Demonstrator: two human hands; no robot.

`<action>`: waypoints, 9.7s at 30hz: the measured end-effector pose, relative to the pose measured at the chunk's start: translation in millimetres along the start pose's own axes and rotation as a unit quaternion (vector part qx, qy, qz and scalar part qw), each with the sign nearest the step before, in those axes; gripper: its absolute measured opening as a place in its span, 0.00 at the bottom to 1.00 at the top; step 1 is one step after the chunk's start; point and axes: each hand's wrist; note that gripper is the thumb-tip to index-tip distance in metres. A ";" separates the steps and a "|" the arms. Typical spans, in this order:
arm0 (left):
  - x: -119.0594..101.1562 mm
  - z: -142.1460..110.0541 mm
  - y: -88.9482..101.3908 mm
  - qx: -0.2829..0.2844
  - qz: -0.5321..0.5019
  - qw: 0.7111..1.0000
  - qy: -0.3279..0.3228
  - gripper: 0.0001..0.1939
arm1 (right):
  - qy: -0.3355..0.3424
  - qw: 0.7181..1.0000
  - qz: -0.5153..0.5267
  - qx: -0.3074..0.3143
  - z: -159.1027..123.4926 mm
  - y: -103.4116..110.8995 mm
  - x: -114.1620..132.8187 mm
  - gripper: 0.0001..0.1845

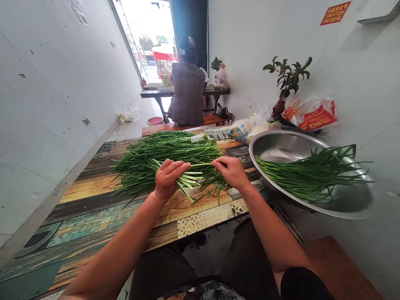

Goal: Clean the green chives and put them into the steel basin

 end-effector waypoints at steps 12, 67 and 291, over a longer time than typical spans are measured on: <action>4.6 1.6 -1.5 -0.062 0.054 0.991 0.104 0.09 | 0.050 0.985 -0.167 -0.011 12.1 -0.2 -32.3 0.09; -26.7 0.2 -8.2 0.077 0.020 0.997 0.002 0.10 | -0.141 0.911 0.358 -0.150 -1.8 -36.5 -24.9 0.12; -27.4 -0.5 -8.8 0.027 0.028 0.999 -0.037 0.09 | -0.150 0.971 0.172 -0.069 -14.3 -25.4 -24.7 0.20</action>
Point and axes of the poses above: each hand's wrist, its own z-axis towards the middle knuckle, its own y-axis out of the back of the hand, x = y × z, and after that the axes turned 14 degrees about z, right-handed
